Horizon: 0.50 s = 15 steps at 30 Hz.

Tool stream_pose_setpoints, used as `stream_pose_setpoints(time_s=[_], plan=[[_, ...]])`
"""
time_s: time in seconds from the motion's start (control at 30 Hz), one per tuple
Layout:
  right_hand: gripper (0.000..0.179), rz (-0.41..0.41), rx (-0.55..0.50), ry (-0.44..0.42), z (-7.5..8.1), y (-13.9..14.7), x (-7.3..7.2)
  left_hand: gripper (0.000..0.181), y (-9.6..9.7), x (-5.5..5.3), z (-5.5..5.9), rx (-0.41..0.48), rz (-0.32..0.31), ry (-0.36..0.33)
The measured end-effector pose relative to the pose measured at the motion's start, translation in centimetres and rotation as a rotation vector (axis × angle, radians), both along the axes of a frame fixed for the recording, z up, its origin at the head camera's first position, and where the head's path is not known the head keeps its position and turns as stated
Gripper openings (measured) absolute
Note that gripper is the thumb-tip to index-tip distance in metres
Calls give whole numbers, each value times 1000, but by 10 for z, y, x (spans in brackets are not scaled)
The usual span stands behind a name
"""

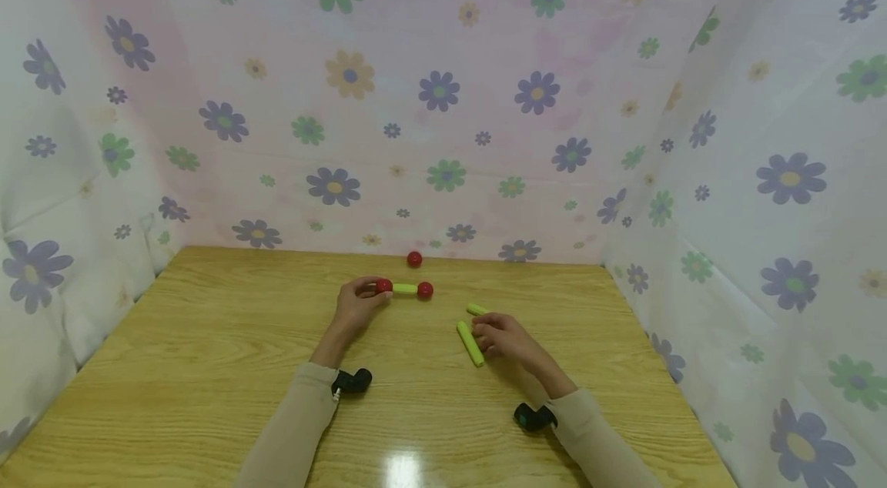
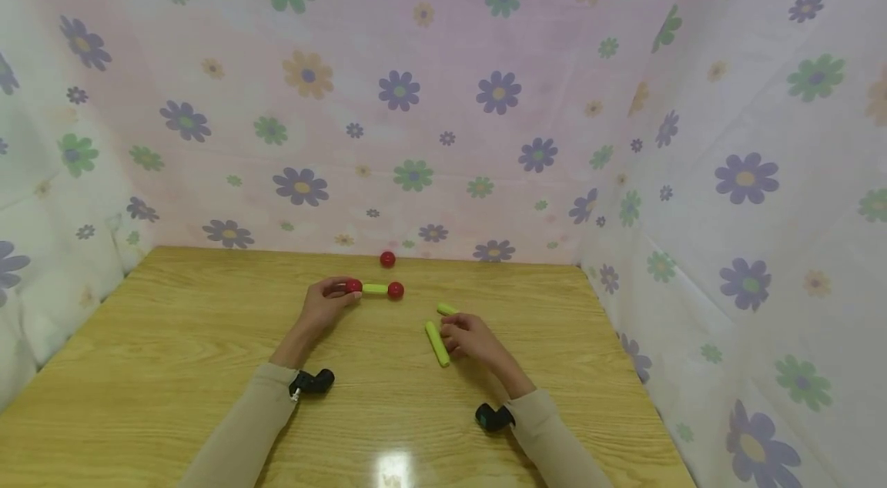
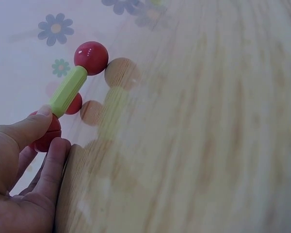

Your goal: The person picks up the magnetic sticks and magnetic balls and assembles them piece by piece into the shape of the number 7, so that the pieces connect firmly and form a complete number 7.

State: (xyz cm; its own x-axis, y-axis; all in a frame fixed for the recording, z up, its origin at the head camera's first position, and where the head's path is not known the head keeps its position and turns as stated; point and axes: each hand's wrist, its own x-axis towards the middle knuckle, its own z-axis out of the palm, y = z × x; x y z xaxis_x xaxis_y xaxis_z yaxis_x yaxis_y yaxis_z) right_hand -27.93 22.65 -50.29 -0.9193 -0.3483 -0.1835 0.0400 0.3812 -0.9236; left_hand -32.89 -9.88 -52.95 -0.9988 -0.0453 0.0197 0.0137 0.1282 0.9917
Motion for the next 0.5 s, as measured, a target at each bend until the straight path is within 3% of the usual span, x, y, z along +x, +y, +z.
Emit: stream_pose_setpoints(time_s=[0.27, 0.5], plan=[[46, 69, 100, 73, 3, 1, 1, 40, 0, -2, -1, 14, 6, 17], [43, 75, 174, 105, 4, -4, 1, 41, 0, -2, -3, 17, -1, 22]])
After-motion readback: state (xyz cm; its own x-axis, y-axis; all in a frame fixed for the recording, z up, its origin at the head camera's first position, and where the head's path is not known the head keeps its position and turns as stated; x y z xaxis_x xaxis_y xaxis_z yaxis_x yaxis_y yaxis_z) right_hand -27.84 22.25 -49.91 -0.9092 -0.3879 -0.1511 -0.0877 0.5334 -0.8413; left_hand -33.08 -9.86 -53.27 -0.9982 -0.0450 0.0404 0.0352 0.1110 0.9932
